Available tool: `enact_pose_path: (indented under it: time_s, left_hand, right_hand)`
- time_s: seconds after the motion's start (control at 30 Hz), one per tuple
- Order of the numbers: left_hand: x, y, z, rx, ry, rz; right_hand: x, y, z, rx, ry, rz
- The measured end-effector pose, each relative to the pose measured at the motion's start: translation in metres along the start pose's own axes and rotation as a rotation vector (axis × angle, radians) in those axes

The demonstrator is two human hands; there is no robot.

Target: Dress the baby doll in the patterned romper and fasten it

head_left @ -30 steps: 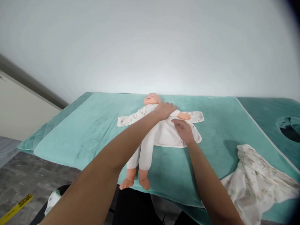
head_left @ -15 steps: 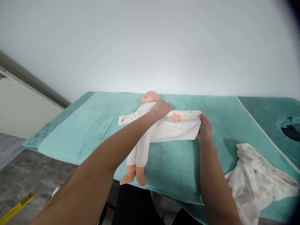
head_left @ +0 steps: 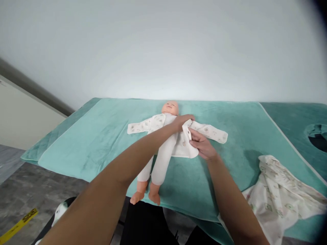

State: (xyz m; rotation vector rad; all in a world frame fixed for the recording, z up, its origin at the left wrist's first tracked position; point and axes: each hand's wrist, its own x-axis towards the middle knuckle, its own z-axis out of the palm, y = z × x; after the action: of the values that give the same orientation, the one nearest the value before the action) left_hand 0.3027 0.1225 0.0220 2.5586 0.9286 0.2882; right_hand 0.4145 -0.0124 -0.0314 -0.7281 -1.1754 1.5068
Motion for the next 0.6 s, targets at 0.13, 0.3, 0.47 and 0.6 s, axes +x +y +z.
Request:
enact_pose_path:
  time_s: [0.13,0.3,0.47,0.6]
  left_hand:
    - [-0.019,-0.015,-0.039,-0.125,0.032,-0.043]
    - [-0.057,-0.039,-0.069,0.009,0.257,-0.167]
    - [-0.106,-0.057,-0.06,-0.033,0.406,-0.31]
    - [-0.151,-0.072,-0.034,-0.276,0.524,-0.564]
  right_hand:
    - [0.001,0.017,0.013,-0.014,-0.207,0.032]
    - [-0.001,0.028,0.019,0.024,-0.609,0.06]
    - [-0.001,0.028,-0.007,-0.12,-0.152,0.003]
    - [0.007,0.027,-0.016,-0.523,0.312,-0.009]
